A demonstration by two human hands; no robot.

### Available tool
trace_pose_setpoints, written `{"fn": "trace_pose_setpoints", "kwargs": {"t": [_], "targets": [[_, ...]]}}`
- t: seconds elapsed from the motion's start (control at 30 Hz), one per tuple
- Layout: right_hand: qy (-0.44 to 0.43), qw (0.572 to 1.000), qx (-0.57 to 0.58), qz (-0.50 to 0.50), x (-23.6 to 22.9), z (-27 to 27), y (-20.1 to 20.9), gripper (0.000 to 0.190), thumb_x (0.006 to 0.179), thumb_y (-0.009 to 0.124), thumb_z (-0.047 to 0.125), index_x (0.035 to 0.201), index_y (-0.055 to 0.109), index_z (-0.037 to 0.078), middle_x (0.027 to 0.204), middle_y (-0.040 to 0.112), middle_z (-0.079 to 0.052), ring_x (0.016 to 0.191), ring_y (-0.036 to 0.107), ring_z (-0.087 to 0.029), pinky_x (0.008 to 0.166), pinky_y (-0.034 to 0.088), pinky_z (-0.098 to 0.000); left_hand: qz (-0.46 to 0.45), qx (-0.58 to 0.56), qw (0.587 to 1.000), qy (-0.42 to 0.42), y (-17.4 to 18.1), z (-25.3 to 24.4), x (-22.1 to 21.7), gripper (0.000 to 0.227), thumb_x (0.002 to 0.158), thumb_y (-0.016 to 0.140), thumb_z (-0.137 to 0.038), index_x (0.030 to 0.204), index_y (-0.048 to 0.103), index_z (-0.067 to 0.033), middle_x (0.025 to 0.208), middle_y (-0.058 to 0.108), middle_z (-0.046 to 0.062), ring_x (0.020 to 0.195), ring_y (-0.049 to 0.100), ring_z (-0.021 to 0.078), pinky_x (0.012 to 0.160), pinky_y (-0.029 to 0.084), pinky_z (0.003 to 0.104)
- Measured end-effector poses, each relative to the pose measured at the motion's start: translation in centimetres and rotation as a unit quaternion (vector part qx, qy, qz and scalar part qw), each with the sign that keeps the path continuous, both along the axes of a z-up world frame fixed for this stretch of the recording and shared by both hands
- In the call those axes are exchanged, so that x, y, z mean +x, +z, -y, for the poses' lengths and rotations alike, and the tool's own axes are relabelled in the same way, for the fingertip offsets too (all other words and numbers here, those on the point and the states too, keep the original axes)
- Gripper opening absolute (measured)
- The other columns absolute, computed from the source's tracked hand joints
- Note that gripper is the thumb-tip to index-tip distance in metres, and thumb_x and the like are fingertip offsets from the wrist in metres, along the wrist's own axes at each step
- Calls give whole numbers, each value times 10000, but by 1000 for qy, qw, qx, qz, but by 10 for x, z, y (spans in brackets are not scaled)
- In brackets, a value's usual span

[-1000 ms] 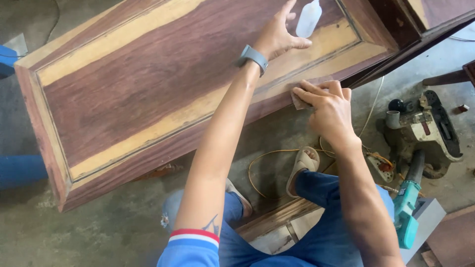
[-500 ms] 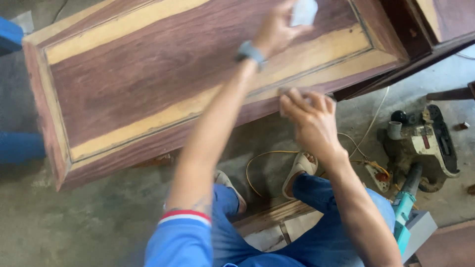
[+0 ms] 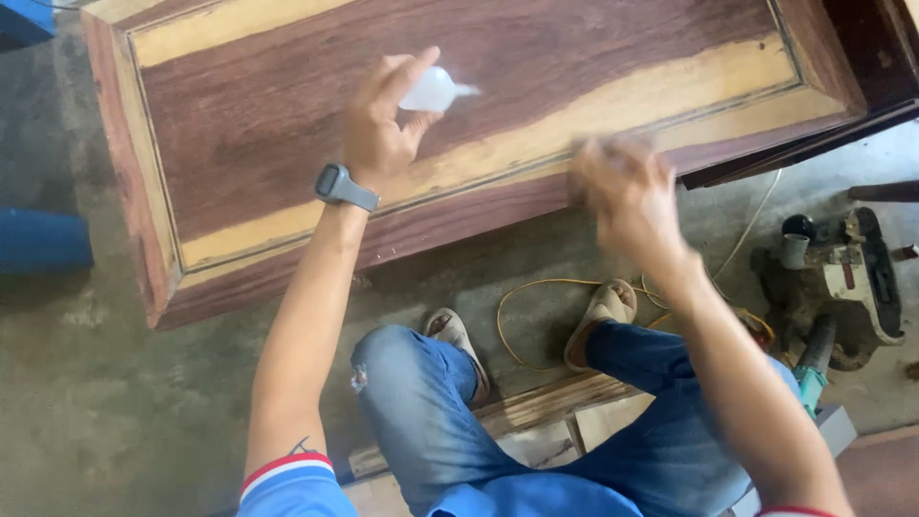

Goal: The person sits on a low bench and sands the edge of a wooden table using a sanding block. They repeatedly apply a liquid from a white squeeze bottle onto the wood and rub it in with the block, working along the border of the tabletop.

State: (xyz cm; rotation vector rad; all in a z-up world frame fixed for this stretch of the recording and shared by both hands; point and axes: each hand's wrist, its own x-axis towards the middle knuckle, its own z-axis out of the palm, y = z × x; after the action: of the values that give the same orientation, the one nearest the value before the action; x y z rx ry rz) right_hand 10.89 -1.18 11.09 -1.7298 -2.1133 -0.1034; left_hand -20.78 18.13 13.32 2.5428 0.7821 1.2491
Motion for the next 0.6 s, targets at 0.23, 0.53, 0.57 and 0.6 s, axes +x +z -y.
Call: {"fn": "trace_pose_setpoints", "kwargs": {"t": [0.23,0.53,0.57,0.6], "targets": [[-80,992,-73,-65,41,-22,8,612,918,636,33,1489,601,250,1435,533,-243,1305,471,-462,859,406,-732,-36,73,997,-16,-23,1,6,610,934,886,-142,1436,541,-129,1240,713,115,1100,631,285,872,634,408],[10,997,75,-12,44,-19,-2,488,893,627,-25,1336,740,144,1333,716,-180,1162,696,-355,743,583,-487,-109,194,974,-42,0,16,15,166,1018,729,-166,1155,639,-143,1098,643,106,1008,613,268,694,617,351],[-78,995,40,-36,60,-30,-7,390,1015,601,141,1389,716,153,1402,675,-114,1246,573,-339,880,437,-489,-113,203,972,-39,-1,16,15,170,1013,734,-167,1160,656,-137,1100,644,110,1017,608,269,719,619,361],[-165,984,5,-59,75,-41,-12,356,1138,574,306,1441,691,160,1472,633,-50,1330,450,-326,1017,291,-493,-116,212,970,-36,-1,16,16,175,1008,738,-168,1166,673,-130,1102,644,114,1025,603,269,743,621,371]]}}
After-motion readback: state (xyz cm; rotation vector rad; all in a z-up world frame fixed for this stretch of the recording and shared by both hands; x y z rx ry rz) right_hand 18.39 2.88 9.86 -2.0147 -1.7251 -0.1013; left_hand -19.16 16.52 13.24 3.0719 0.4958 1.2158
